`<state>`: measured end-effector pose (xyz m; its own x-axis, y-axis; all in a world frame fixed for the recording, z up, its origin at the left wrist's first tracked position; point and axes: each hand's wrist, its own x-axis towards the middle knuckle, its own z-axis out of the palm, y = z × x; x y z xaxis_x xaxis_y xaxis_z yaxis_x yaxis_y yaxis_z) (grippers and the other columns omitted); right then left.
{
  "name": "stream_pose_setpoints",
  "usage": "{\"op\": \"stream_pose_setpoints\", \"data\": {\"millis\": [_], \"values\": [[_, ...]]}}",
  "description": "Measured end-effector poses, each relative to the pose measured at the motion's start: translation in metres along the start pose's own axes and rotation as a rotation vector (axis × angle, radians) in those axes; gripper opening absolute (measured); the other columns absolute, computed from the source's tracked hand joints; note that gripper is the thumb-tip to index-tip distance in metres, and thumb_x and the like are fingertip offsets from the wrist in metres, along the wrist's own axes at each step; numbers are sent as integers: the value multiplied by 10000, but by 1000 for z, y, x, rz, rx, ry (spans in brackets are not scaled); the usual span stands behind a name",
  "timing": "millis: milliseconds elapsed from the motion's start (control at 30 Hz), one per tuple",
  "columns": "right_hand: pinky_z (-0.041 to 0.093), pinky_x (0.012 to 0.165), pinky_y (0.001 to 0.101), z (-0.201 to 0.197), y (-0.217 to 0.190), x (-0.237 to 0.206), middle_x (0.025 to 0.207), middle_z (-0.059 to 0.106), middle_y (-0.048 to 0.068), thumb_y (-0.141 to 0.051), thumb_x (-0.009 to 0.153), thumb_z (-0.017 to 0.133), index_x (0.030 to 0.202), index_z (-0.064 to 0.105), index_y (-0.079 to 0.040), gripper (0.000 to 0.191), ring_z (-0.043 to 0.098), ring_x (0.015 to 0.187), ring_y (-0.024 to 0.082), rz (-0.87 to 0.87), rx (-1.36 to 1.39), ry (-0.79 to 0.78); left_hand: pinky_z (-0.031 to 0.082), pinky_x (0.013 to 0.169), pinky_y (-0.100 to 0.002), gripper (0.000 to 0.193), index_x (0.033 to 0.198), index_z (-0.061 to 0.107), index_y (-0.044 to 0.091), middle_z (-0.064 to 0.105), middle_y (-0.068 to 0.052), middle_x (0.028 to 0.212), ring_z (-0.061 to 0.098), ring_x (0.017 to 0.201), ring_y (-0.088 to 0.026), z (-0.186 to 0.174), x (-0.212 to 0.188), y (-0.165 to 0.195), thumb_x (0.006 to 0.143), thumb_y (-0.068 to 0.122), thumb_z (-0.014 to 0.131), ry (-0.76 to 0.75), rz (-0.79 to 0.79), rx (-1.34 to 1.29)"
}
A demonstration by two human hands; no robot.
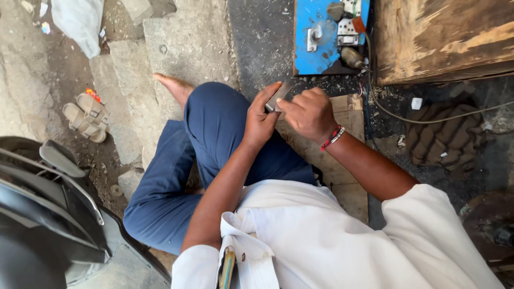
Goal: The person sits on the ground holding a small metal component and repeatedly files its surface, turning the piece over to work different sides. They continue filing the metal block against a hand tool for the rest of the clip.
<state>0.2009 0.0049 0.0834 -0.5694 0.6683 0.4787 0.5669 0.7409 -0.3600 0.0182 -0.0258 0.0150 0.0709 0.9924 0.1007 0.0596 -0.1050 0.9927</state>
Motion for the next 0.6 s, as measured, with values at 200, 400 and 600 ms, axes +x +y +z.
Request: {"op": "stream_pose_setpoints", "data": {"millis": [200, 400, 600], "values": [[391, 677, 429, -5, -4, 7, 718, 502, 23, -40, 835, 749, 1119, 752, -103, 291, 540, 698, 242, 121, -120, 25, 464, 1132, -350, 491, 1397, 614, 48, 644, -142, 1419, 609, 1349, -263, 1, 0, -3, 920, -18, 715, 14, -22, 1], [391, 670, 425, -2, -21, 5, 717, 505, 25, -102, 827, 773, 1069, 751, -134, 245, 555, 707, 244, 86, -31, -18, 450, 1157, -354, 498, 1411, 603, 50, 618, -148, 1455, 586, 1379, -280, 0, -1, -7, 933, -52, 695, 14, 9, -2], [400, 713, 392, -3, -24, 8, 821, 578, -3, -96, 856, 765, 1143, 741, -115, 288, 573, 763, 212, 11, -10, -28, 458, 1173, -364, 538, 1410, 606, 46, 633, -142, 1445, 594, 1392, -282, 2, 0, -7, 894, -90, 678, 1, 21, 29]]}}
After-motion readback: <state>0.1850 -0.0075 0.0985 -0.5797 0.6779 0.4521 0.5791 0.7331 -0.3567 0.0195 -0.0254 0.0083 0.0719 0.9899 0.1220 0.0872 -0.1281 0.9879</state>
